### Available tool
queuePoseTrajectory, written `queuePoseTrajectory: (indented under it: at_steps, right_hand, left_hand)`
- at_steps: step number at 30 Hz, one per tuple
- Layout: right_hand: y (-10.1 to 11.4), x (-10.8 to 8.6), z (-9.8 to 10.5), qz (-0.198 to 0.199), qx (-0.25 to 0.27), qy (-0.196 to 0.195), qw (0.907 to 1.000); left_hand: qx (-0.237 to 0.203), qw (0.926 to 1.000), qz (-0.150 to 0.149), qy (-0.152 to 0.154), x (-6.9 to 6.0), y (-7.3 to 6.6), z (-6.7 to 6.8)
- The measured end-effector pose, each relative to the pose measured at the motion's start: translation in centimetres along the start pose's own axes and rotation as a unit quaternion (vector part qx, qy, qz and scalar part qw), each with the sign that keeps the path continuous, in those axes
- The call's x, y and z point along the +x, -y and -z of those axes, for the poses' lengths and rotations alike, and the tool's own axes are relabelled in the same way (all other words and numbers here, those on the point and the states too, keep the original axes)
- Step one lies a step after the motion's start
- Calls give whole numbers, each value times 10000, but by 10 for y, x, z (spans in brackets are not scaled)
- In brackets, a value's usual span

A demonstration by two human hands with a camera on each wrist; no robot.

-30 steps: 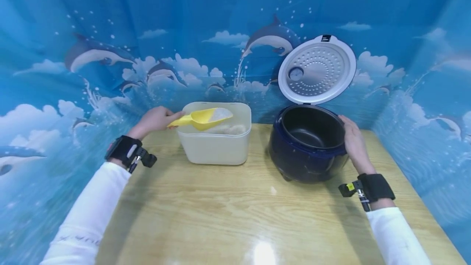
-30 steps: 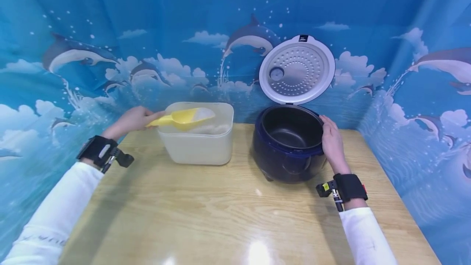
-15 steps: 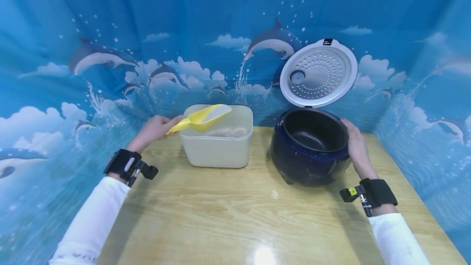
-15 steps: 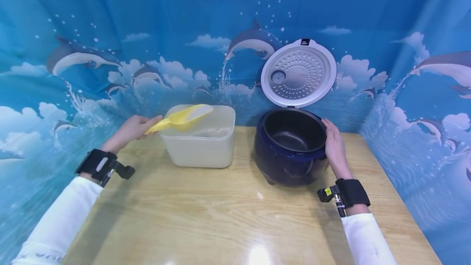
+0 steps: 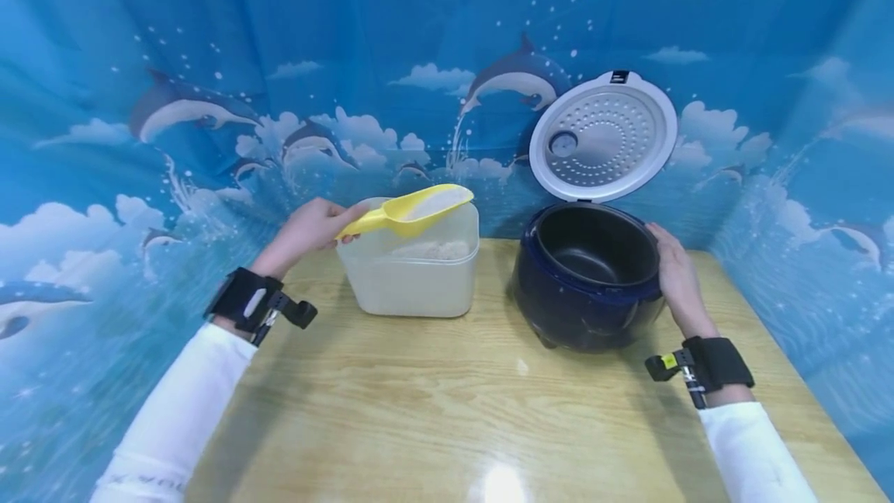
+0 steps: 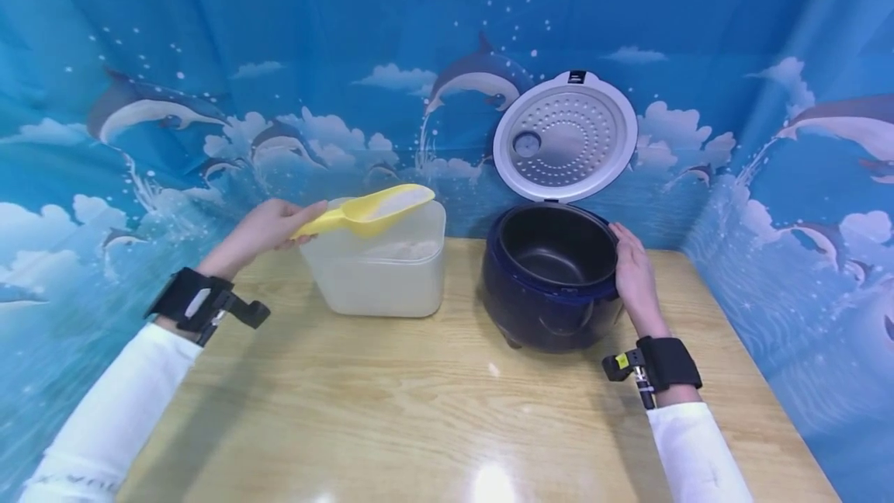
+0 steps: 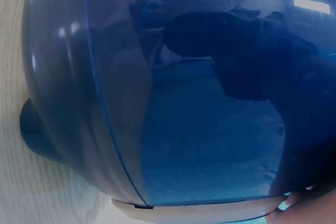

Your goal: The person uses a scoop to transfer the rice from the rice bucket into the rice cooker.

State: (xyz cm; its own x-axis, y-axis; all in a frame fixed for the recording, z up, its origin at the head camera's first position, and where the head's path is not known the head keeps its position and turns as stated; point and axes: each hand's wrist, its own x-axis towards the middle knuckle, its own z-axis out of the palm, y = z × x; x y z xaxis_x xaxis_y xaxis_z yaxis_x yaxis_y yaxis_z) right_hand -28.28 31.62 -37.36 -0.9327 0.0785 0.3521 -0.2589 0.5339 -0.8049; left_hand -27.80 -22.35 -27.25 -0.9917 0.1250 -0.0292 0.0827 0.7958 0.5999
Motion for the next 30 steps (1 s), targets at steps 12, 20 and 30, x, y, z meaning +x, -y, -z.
queuePoseTrajectory:
  at_steps: [12, 20, 30]
  right_hand:
    - [6, 5, -9, 29, 1, 26, 10000]
    - [9, 6, -12, 57, 28, -61, 10000]
    - [0, -2, -2, -262, 124, 17, 9996]
  left_hand:
    - [60, 9971, -565, 502, 37, -95, -29]
    - [1136, 9842, -1187, 661, 56, -162, -64]
    - [3229, 9011, -2878, -298, 51, -230, -118]
